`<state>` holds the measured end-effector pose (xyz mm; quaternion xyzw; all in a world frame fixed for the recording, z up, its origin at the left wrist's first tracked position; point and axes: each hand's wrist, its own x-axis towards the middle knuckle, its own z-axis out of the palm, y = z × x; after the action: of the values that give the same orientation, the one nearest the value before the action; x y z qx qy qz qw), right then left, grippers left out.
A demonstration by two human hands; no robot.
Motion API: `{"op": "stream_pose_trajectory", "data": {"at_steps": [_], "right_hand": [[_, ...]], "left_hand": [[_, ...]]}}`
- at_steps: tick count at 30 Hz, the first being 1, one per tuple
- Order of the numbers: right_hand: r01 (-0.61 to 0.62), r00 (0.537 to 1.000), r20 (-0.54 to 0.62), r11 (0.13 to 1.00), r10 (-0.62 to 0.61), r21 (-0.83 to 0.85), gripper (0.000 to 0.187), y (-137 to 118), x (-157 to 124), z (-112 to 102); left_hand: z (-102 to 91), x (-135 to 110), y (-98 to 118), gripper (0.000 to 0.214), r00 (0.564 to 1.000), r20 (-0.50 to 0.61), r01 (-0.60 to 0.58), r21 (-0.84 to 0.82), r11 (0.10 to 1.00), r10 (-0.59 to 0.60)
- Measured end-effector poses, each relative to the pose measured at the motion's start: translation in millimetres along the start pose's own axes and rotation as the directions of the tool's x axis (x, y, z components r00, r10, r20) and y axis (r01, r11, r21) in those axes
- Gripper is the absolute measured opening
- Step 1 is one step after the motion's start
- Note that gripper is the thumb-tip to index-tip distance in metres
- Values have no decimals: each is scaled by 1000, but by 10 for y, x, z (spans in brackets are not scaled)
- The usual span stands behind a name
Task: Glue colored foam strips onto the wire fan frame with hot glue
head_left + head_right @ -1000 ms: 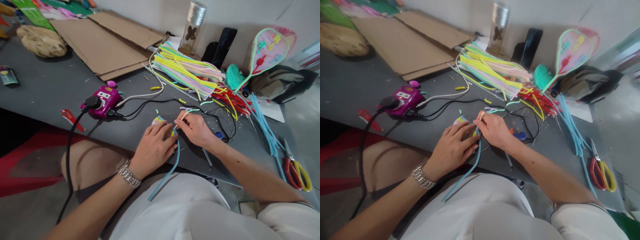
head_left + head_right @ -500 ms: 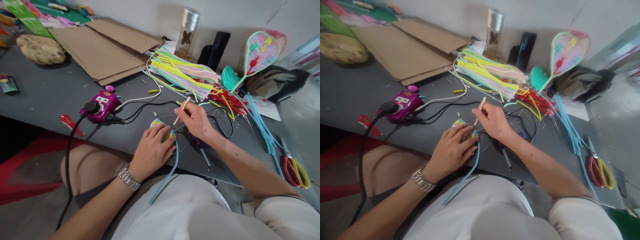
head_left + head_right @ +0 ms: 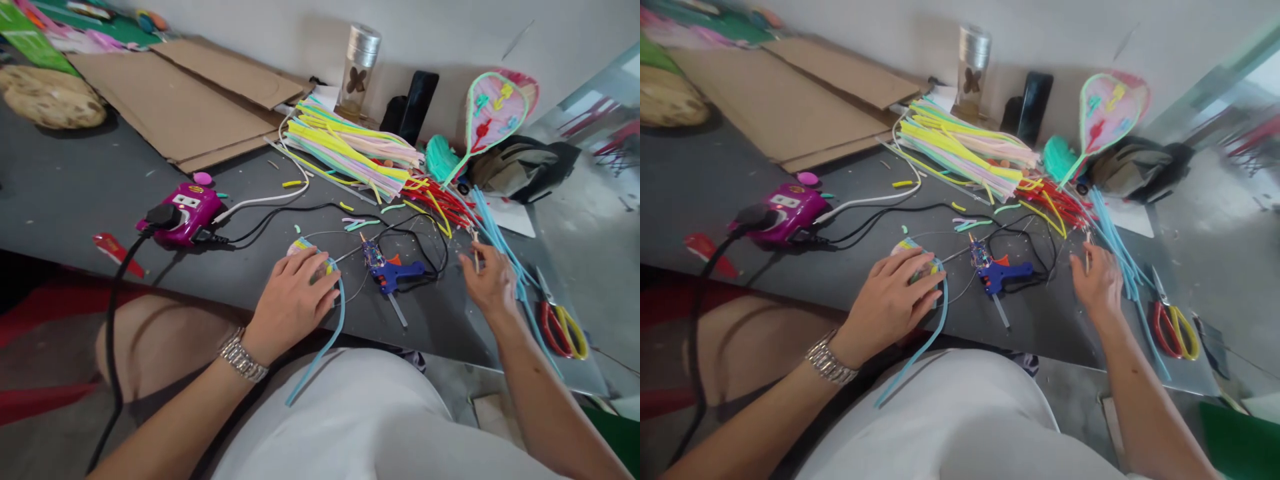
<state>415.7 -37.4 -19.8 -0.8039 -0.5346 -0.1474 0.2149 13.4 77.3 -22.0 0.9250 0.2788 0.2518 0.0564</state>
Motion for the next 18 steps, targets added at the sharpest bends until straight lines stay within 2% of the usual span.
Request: {"op": "stream_pose_trajectory", "data": {"at_steps": [3,5,6,8,10,12,16,18], "right_hand": [[24,1000,-11,995,-25,-95,37,19,-138,-56],[106,993,-38,990,-109,-89,31,-180,-180,-118],[189,981,-20,981,-191,-49,30,-319,-188,-142],[386,913,110,919,-394,85,35,-620,-193,-168],[489,836,209,861,-508,140,46,-896,-195,-172],[516,826,214,852,-522,87,55,-1110,-206,-175],[488,867,120,873,-484,-3,65,-1343,-249,-189],[530,835,143,847,-531,48,65,-1374,-248,-166]], "left_hand": [[15,-6,-4,23,1000,3,0,-11,1000,0],[28,-11,-6,23,1000,8,3,-19,1000,-3],[32,-11,-5,23,1000,7,1,-19,1000,-1],[32,-10,1,23,1000,1,-5,-7,1000,5],[22,-6,9,22,1000,-1,-7,11,1000,7],[12,-2,15,22,1000,5,-5,20,1000,5],[3,0,14,22,1000,23,1,17,1000,-2],[3,-3,12,23,1000,26,4,14,1000,-5]]}}
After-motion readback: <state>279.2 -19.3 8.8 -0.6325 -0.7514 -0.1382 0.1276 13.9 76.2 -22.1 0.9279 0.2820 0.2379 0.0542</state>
